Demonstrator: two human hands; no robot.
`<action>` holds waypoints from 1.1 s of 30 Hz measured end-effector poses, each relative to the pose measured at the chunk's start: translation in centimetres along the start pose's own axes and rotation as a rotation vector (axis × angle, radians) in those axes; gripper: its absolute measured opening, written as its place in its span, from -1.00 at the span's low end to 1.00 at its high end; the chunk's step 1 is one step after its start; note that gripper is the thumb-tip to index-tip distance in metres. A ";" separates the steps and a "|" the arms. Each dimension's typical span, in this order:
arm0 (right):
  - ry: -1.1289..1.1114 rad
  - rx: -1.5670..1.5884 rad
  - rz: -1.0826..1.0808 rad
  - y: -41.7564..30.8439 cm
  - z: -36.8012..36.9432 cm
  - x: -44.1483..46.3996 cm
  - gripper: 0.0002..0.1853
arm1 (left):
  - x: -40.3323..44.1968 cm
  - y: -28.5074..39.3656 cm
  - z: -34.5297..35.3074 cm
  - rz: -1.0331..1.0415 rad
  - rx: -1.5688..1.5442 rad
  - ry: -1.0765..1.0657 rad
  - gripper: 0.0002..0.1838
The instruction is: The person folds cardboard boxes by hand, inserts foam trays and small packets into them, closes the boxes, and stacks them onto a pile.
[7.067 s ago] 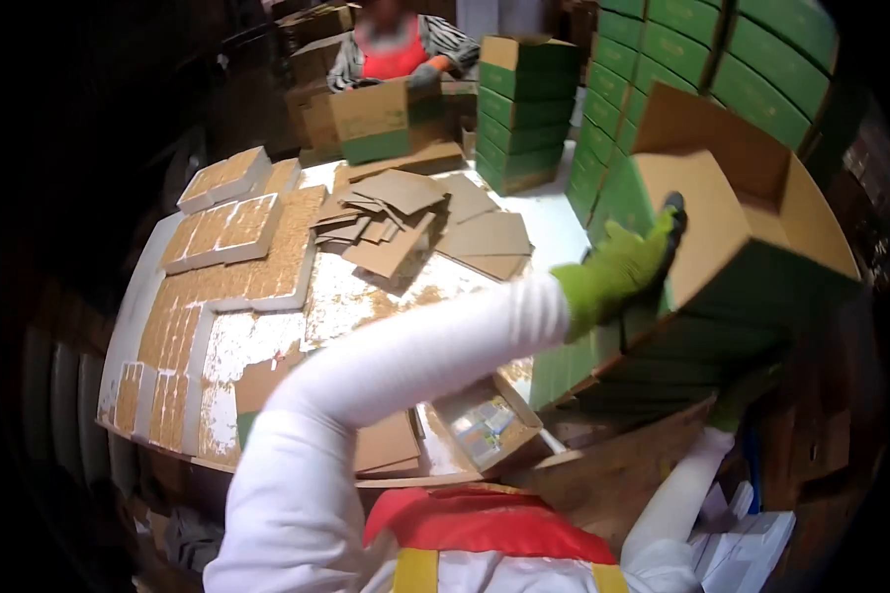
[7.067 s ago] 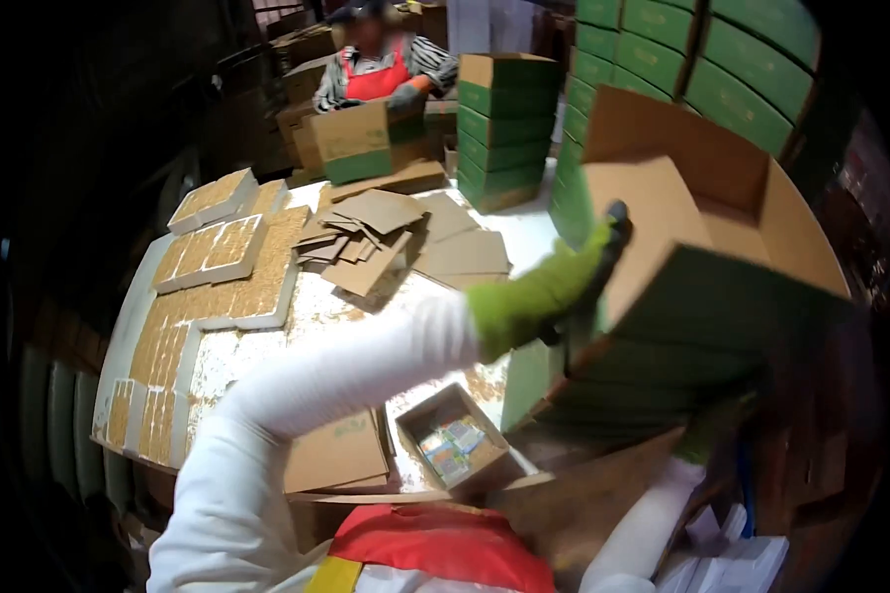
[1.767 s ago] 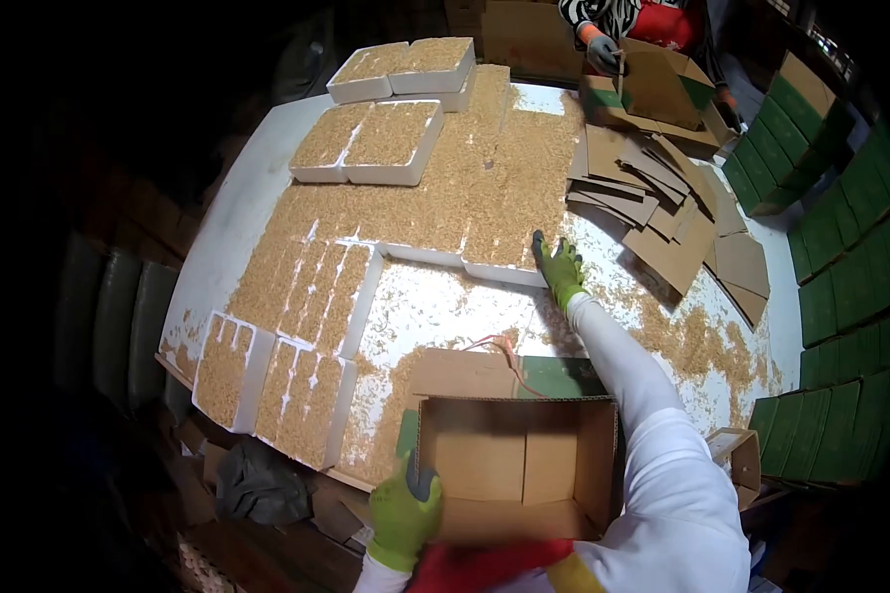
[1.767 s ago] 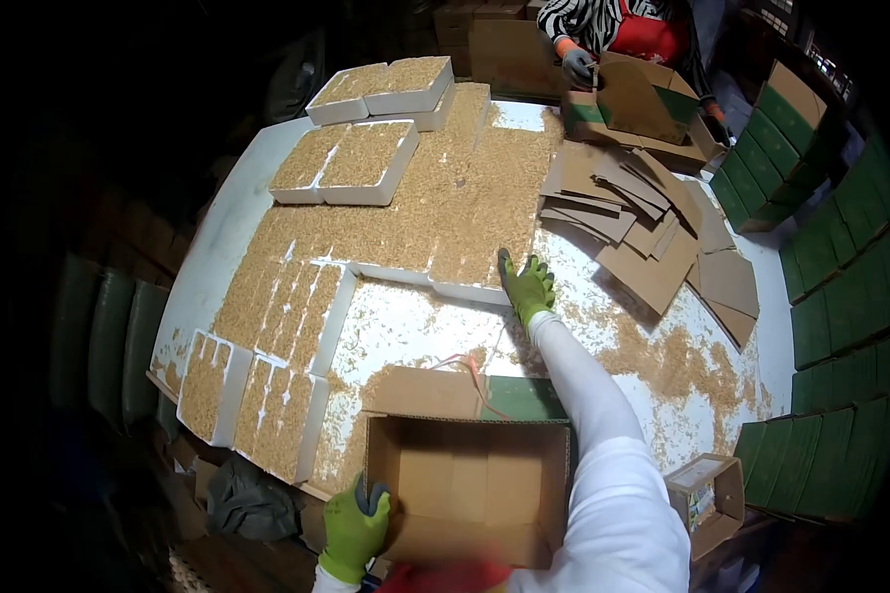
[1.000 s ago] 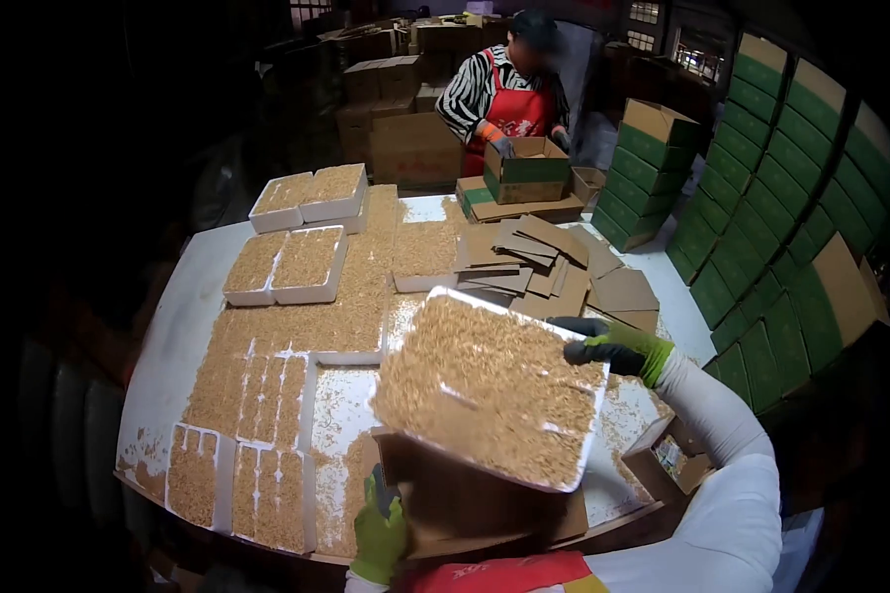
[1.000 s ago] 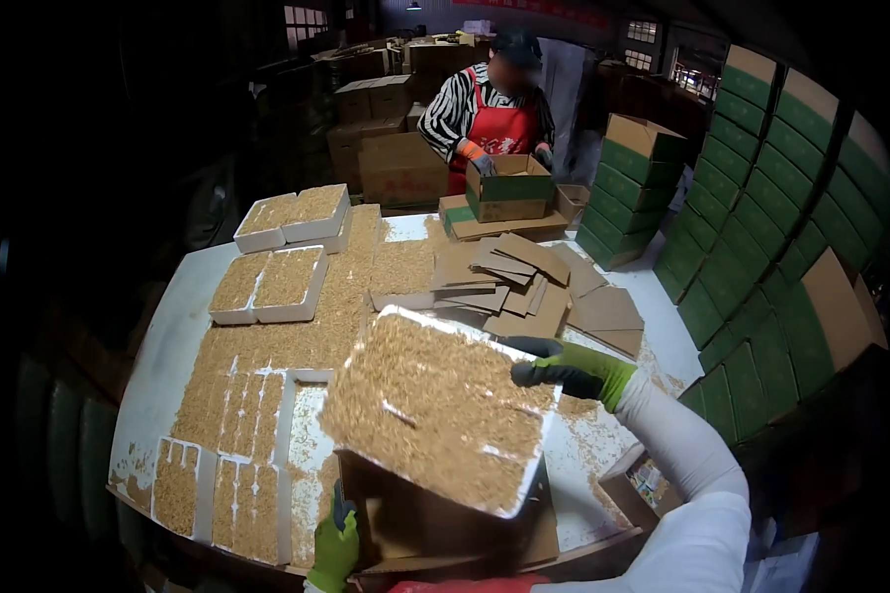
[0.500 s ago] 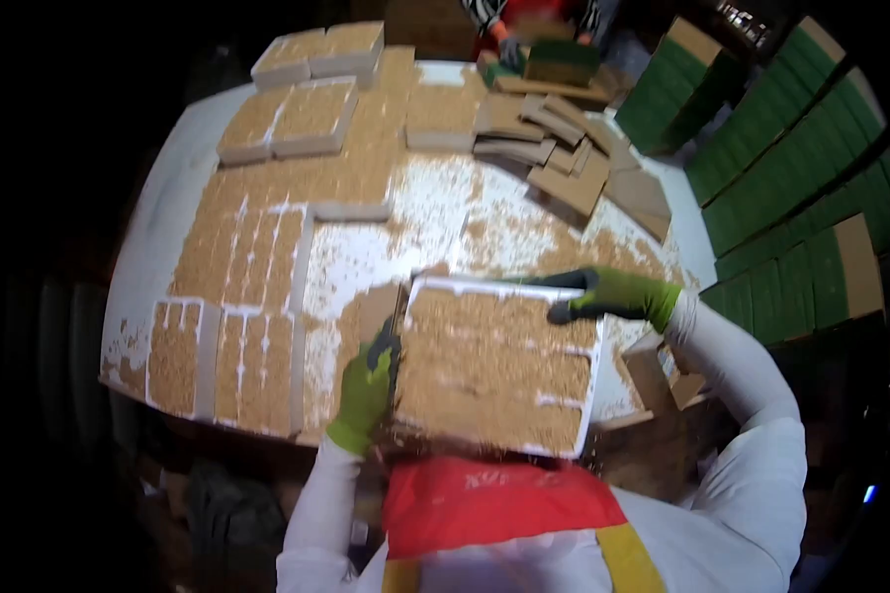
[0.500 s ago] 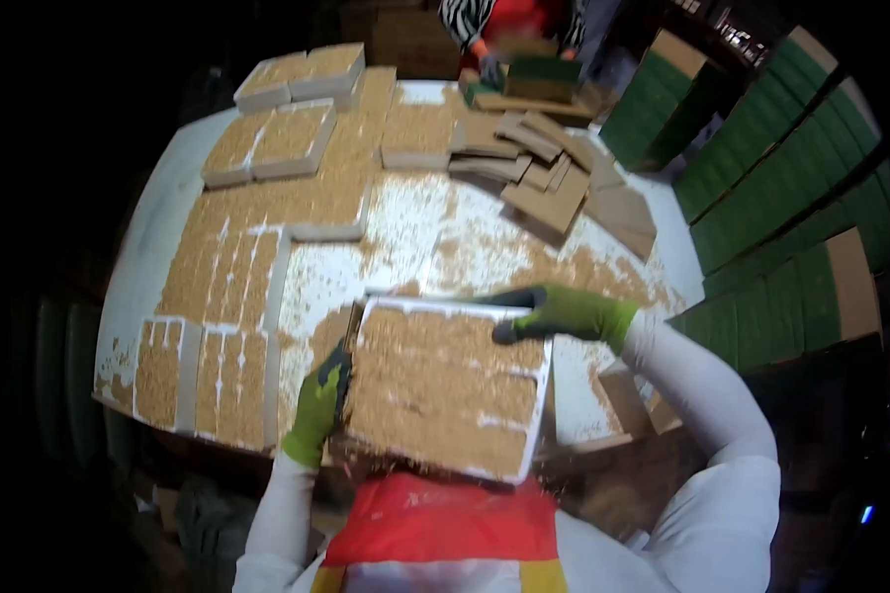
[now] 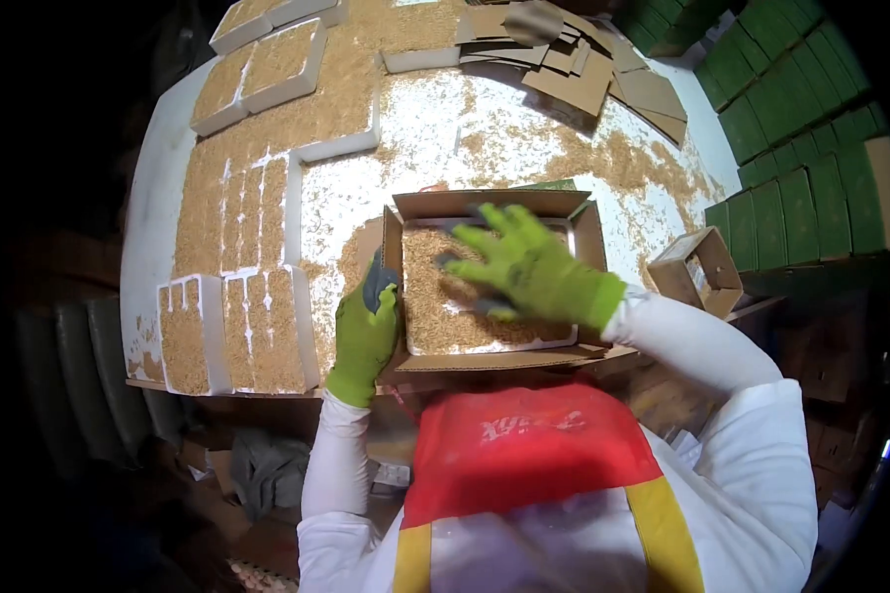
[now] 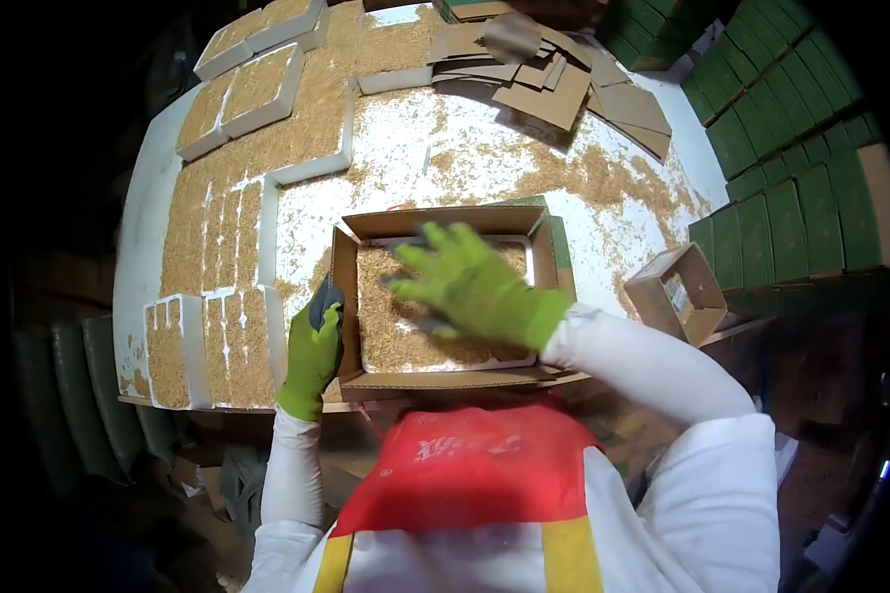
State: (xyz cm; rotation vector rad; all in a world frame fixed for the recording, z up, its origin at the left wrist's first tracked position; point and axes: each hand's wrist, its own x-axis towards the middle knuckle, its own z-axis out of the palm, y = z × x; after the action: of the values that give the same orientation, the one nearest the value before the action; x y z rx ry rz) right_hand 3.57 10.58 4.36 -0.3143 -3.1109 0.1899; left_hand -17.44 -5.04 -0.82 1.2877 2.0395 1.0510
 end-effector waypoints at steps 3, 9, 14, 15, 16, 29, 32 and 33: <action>-0.247 0.013 -0.128 -1.0 6.7 0.9 0.06 | 0.4 0.5 -0.7 -0.109 0.074 -0.100 -0.52; 0.024 0.318 -0.178 0.7 2.7 -1.0 -0.22 | 5.4 6.8 0.0 0.230 0.246 0.138 -0.48; 0.722 0.763 0.113 6.7 -0.5 -10.1 -0.52 | 17.5 18.3 10.9 0.722 0.599 -0.216 -0.42; 0.820 0.789 0.254 7.9 -0.2 -12.9 -0.57 | 21.0 18.0 14.4 0.812 0.717 -0.271 -0.34; 0.911 0.813 0.421 8.7 0.6 -16.0 -0.61 | 24.2 17.4 18.3 0.909 0.821 -0.346 -0.26; 0.388 0.035 1.436 17.1 12.7 -36.9 -0.71 | 34.5 22.0 35.3 0.997 0.566 -0.297 -0.66; -0.003 0.054 1.424 18.9 16.8 -36.2 -0.65 | 30.2 25.4 30.9 1.016 0.490 -0.335 -0.67; 0.005 0.131 1.436 18.9 17.4 -36.4 -0.60 | 29.0 25.4 29.0 0.923 0.417 -0.375 -0.66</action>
State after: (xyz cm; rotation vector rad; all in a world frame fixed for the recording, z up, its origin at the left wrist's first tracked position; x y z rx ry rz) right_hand 42.67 19.60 -15.06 -2.3287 -2.1638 0.3449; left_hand 4.98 37.54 2.94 2.5473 1.3904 0.6223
